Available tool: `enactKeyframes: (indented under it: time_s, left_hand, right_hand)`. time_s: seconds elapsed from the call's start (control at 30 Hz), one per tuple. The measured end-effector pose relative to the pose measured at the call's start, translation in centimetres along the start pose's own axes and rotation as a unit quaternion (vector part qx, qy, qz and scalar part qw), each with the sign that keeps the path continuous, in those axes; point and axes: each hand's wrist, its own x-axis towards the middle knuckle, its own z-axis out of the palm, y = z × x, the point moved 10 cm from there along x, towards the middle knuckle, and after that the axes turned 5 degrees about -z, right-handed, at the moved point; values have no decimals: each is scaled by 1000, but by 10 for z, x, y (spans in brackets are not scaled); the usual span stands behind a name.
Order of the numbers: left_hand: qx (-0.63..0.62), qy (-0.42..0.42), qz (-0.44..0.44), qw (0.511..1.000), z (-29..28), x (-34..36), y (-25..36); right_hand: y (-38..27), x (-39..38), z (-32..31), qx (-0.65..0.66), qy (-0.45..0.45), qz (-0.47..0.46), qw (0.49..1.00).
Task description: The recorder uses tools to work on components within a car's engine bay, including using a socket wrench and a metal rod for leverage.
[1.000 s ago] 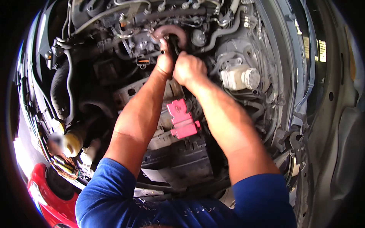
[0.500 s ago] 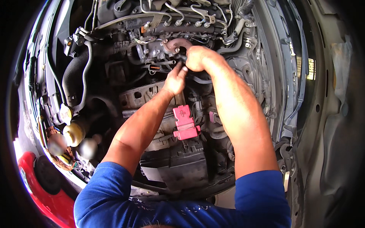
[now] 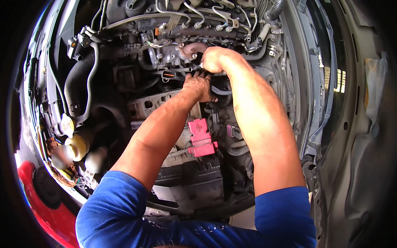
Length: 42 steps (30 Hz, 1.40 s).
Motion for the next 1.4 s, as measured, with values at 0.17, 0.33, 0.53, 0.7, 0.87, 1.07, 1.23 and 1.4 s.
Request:
enactKeyframes:
  time_s: [0.17,0.33,0.53,0.7,0.87,1.07,1.23,1.4]
  left_hand:
    - [6,-33,-13,999,1,-6,2]
    - [-20,2,-3,1000,3,-17,0]
    - [-33,58,36,997,12,-19,-7]
    - [-54,79,72,993,20,-27,-13]
    - [-22,127,162,978,17,-53,-32]
    - [-134,135,-8,982,-8,-49,-51]
    - [-150,-43,-107,982,1,-22,-46]
    - [-143,-34,-127,981,11,-7,-57]
  right_hand:
    - [21,14,16,-52,-59,32,996]
    - [19,17,15,-20,-26,79,996]
    - [-14,2,5,-42,-32,114,992]
    - [-17,-8,42,8,-9,139,990]
    - [-12,-39,93,131,30,186,973]
    - [-5,-43,95,157,42,219,962]
    - [4,-43,99,178,54,218,958]
    - [6,-39,100,197,83,200,956]
